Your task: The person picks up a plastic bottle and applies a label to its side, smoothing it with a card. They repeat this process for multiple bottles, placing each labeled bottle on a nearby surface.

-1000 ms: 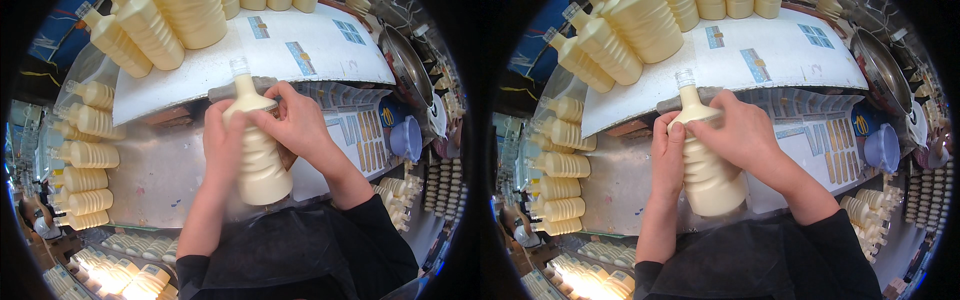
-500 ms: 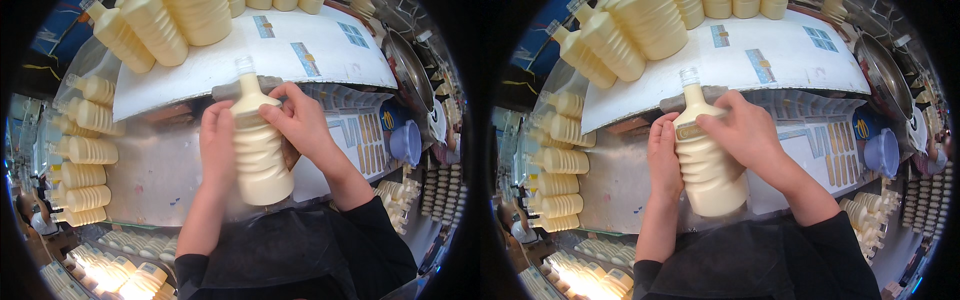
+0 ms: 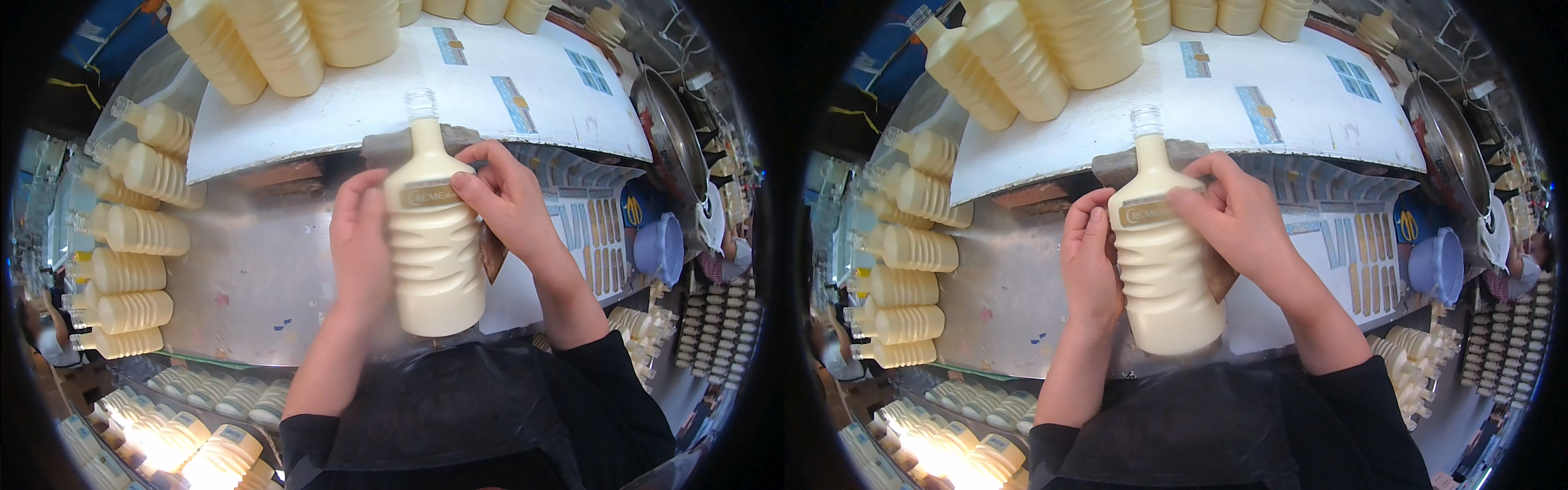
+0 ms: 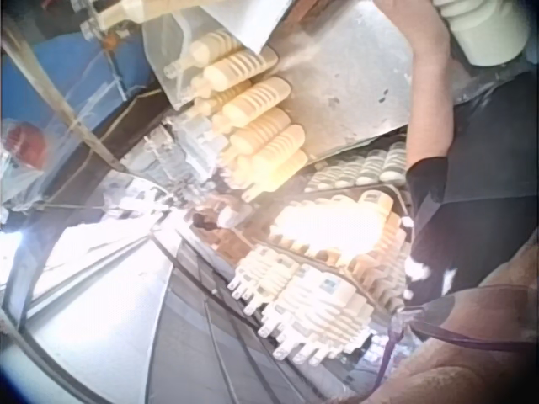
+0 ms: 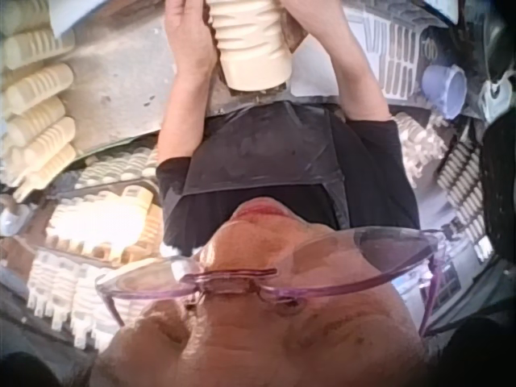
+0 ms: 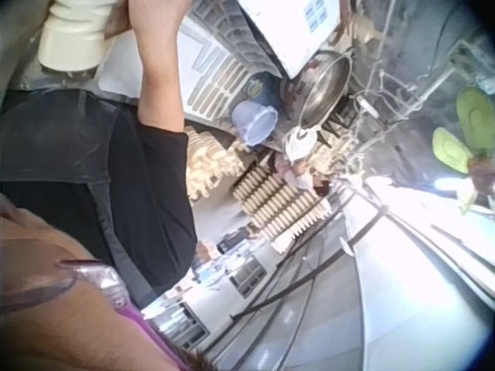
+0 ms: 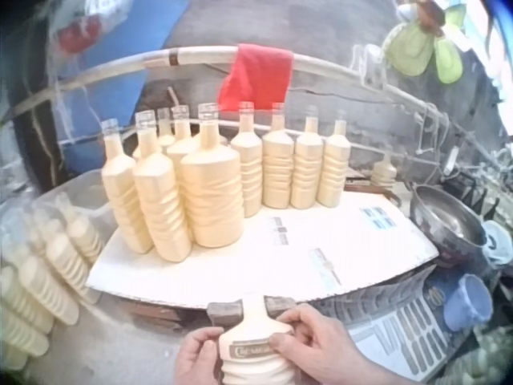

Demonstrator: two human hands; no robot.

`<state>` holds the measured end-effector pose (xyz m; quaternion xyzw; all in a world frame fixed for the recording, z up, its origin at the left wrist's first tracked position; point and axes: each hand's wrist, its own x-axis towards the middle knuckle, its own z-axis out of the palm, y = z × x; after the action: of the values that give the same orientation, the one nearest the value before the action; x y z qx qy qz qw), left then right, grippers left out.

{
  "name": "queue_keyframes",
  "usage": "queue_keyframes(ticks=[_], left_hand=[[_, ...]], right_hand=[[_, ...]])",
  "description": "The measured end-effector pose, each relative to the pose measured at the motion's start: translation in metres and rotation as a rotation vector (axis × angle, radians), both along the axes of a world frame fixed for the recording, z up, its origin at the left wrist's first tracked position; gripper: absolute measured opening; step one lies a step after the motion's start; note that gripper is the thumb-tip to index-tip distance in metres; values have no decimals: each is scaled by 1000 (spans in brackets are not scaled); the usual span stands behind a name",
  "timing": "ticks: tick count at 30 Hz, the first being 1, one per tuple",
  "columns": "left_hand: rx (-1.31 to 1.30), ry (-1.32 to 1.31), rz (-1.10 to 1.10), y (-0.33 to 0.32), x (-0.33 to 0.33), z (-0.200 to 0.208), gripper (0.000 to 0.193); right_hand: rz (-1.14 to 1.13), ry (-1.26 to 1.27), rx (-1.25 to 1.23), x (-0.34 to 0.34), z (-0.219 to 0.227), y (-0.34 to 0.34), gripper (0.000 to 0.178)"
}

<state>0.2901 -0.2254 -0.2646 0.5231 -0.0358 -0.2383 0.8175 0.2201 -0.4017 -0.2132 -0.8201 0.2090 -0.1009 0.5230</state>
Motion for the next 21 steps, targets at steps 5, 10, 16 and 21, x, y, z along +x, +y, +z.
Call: queue_keyframes(ticks=[5,10,16,21], left_hand=[[-4,0,10,3,2,-5,33],[179,-165,-27,-7,-5,8,38],[124,-194,8,-9,-1,-1,36],[103,-131,-25,-5,2,3,36]], right_hand=[[-4,-15,31,-1,-4,0,34],[-2,-27,22,-1,-6,1,33],[26,0,15,-2,-5,-1,27],[-13,-38,15,-2,-9,-1,33]])
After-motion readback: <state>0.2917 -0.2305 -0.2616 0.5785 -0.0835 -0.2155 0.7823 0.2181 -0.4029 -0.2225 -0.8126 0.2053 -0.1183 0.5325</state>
